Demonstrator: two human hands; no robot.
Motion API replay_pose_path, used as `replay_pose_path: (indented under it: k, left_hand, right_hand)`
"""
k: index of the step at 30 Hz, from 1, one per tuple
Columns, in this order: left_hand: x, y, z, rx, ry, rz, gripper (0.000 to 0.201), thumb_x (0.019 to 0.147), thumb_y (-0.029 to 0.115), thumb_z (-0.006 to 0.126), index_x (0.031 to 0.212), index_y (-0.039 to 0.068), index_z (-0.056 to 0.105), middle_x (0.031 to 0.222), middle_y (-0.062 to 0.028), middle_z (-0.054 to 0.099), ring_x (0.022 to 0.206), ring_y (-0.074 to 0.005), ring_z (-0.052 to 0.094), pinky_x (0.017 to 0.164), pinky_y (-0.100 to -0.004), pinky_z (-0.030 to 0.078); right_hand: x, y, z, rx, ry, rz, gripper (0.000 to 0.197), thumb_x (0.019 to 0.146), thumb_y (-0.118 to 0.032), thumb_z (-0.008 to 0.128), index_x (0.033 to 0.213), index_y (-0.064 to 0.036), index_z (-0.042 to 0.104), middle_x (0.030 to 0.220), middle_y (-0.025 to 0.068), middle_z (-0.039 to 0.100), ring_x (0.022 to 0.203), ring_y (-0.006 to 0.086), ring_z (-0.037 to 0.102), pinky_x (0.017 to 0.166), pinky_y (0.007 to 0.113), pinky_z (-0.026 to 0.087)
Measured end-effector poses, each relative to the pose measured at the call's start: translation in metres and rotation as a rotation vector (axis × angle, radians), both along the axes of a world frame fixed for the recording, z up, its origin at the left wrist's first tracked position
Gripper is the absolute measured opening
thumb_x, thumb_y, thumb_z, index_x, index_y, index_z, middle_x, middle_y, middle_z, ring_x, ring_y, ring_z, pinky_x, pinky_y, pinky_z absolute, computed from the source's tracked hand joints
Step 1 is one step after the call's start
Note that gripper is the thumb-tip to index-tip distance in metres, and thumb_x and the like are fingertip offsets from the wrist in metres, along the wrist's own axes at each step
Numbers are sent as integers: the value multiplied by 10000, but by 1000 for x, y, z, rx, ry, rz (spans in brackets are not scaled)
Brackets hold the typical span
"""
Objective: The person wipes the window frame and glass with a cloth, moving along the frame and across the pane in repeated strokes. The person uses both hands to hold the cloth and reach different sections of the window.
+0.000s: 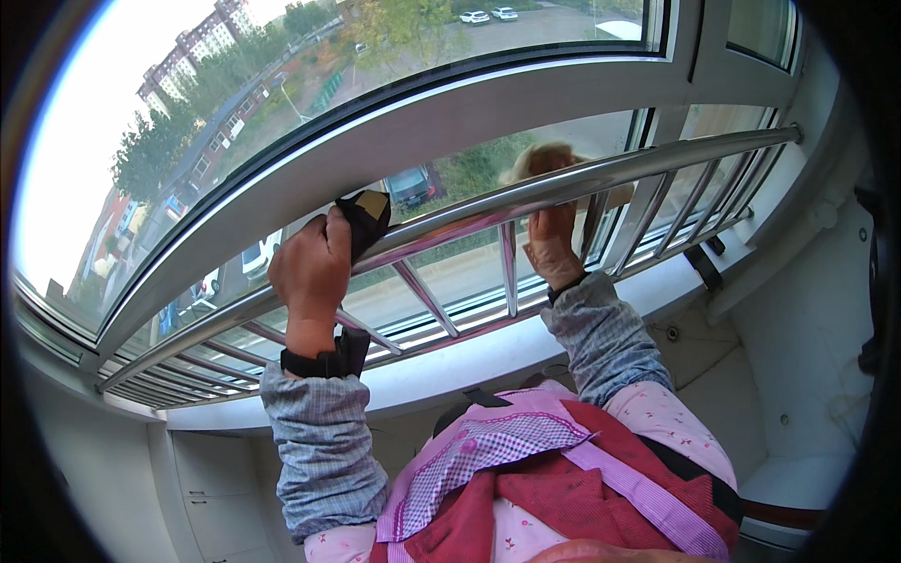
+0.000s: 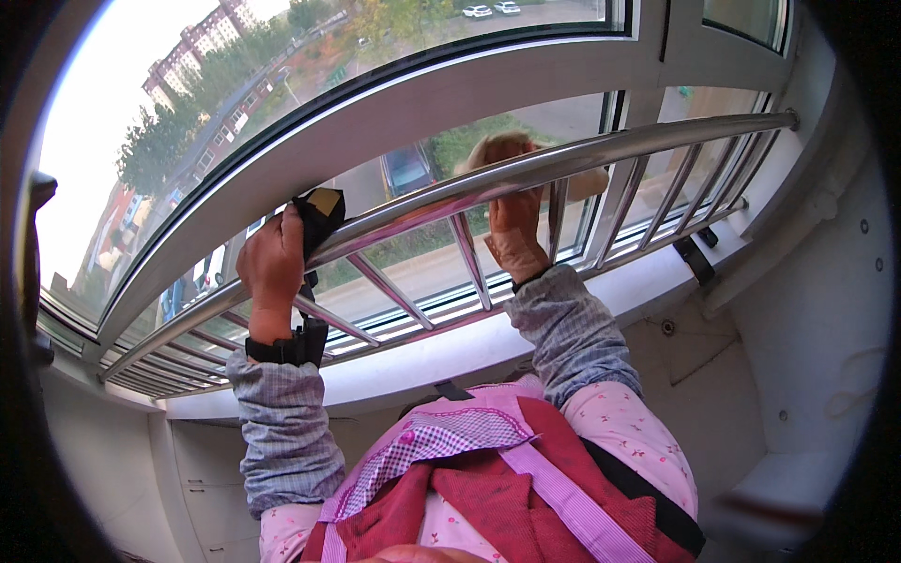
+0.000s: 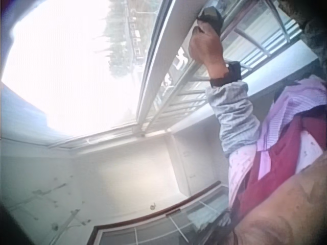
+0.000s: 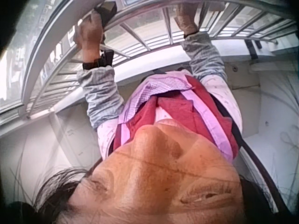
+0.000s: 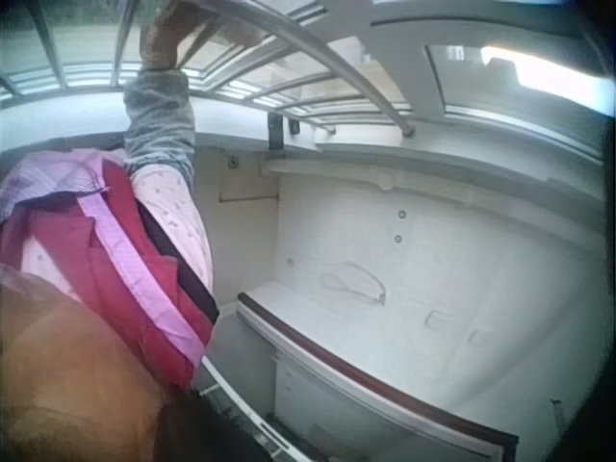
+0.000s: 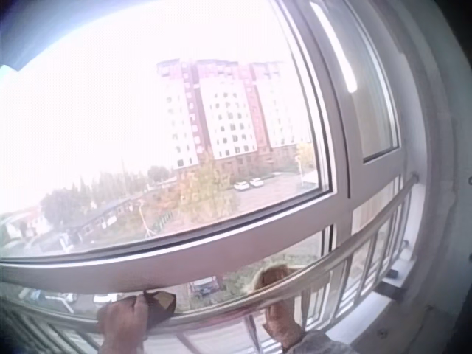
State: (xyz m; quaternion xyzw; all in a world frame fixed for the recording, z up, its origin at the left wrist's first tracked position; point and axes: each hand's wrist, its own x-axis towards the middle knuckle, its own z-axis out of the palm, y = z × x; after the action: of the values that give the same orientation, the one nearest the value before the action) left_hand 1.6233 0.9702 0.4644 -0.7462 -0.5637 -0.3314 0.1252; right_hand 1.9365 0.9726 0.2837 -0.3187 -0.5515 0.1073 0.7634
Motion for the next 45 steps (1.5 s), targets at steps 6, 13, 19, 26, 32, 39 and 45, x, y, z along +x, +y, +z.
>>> replay_pose_path:
  k: [6, 13, 19, 26, 32, 39, 45]
  left_hand:
    - [-5, -2, 1, -43, -1, -18, 510, 971, 472, 376, 850, 134, 738, 793, -169, 701, 762, -398, 671, 683, -475, 514]
    - [-12, -4, -1, -14, 34, -112, 557, 994, 521, 344, 822, 137, 710, 736, -141, 685, 733, -380, 672, 649, -476, 510]
    - [-40, 8, -11, -55, 84, -55, 604, 1004, 544, 305, 847, 116, 701, 793, -160, 695, 782, -391, 676, 686, -503, 513]
    - [-210, 59, -22, 241, 577, 36, 304, 1014, 167, 479, 1314, 187, 528, 772, -125, 657, 688, -307, 666, 518, -441, 503]
    - [-245, 68, -23, -63, 180, 120, 653, 1024, 543, 239, 1067, 96, 712, 945, -208, 697, 901, -419, 650, 768, -514, 480]
    - [-224, 52, -9, -208, 106, 211, 735, 1005, 610, 185, 988, 137, 747, 912, -184, 712, 920, -417, 661, 782, -505, 495]
    - [-223, 49, -17, -118, 48, 158, 678, 1019, 581, 211, 988, 170, 749, 902, -148, 724, 885, -388, 681, 761, -491, 506]
  right_hand:
    - [-25, -68, -14, -564, 76, -340, 268, 988, -127, 545, 1254, -93, 557, 1173, 89, 597, 1123, 236, 581, 942, 360, 481]
    - [-57, -99, 22, -381, 309, 170, 242, 997, -158, 536, 1208, -43, 560, 1082, 52, 624, 916, 156, 638, 807, 282, 521]
    - [-97, -74, -21, -404, 3, -175, 435, 958, -249, 656, 1290, -43, 465, 983, 75, 616, 852, 201, 626, 721, 296, 503]
    - [-98, -78, -117, -721, 83, -199, 462, 930, -175, 689, 1332, -82, 482, 1037, 38, 622, 908, 157, 606, 760, 280, 505]
    - [-98, -77, -168, -661, -20, -355, 533, 911, -210, 708, 1370, -76, 471, 1032, 65, 667, 953, 175, 640, 804, 298, 516]
    - [-94, -74, -32, -585, -122, -577, 422, 916, -374, 701, 1153, -37, 613, 1038, 96, 696, 927, 234, 670, 810, 341, 532]
    - [-106, -55, 3, -315, -272, -755, 359, 987, -303, 613, 1227, -42, 554, 1154, 139, 622, 1056, 285, 614, 912, 369, 474]
